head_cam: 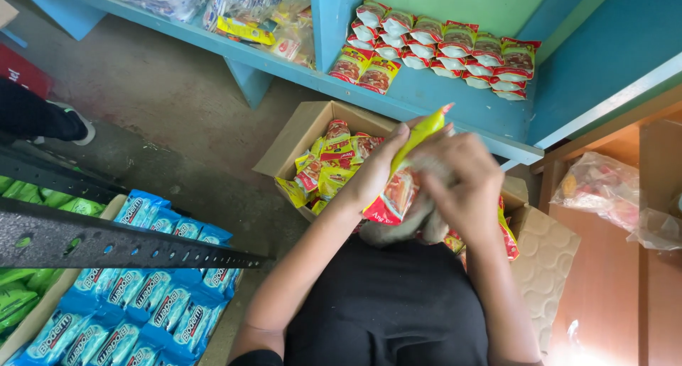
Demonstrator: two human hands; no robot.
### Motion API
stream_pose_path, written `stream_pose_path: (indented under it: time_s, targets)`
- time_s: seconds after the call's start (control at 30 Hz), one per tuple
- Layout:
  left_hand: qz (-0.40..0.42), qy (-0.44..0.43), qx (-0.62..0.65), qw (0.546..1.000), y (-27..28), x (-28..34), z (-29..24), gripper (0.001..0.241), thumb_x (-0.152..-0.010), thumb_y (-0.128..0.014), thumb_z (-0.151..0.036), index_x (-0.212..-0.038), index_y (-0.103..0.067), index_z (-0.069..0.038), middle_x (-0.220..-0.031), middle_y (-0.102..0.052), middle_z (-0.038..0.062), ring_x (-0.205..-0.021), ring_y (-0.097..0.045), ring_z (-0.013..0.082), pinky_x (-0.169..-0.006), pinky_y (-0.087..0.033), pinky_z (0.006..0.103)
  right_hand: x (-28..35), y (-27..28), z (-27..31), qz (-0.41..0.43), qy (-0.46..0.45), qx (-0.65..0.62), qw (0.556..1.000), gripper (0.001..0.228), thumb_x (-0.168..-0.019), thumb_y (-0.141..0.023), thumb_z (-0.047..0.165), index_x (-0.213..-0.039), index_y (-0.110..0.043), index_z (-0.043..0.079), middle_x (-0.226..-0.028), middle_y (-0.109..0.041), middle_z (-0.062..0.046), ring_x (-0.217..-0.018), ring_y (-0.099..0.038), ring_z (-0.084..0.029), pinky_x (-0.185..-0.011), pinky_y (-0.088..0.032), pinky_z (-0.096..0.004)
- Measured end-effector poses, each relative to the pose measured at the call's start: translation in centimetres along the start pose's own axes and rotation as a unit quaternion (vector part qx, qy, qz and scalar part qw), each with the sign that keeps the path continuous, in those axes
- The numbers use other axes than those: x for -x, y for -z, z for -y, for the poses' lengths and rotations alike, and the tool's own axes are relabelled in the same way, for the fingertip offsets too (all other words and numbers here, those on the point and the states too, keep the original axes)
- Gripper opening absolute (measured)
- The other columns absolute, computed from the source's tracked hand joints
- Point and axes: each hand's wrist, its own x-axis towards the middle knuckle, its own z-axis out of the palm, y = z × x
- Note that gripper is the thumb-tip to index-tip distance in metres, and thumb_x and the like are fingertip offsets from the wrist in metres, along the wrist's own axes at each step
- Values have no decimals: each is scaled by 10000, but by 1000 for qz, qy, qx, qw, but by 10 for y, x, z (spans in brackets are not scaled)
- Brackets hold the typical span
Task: Stocking grocery shelves by wiping sauce packets and arranging them neatly.
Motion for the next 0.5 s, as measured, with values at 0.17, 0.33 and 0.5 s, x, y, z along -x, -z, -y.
stream_pose_path:
  time_s: [0.17,0.33,0.5]
  targets:
    - [35,9,-85,996,11,0,-3,507,-1112,-417,-421,-1510,-470,-112,-1400,-572,208,-1300,-560,289,-1173,-378,442,1,7,1,9,-53,-47,997,242,-857,-780,-21,-1069,-670,19,-1002,-678,-139,-913,-698,-363,-799,-553,-465]
    - [-24,-36,-69,997,11,-4,5,500,-1087,-442,-341,-1491,-460,-48,-1388,-537,241,-1313,-511,317,-1160,-355,445,5,13,27,237,15,-111,965,279,-762,-769,12,-1040,-771,31,-941,-618,-171,-792,-659,-386,-704,-534,-483]
    - [-18,-28,-105,994,8,-3,-2,422,-1086,-477,-327,-1419,-556,-81,-1326,-605,160,-1279,-549,247,-1161,-387,397,8,2,-10,82,6,3,997,58,-863,-830,152,-873,-789,111,-974,-653,-81,-827,-653,-331,-762,-515,-416]
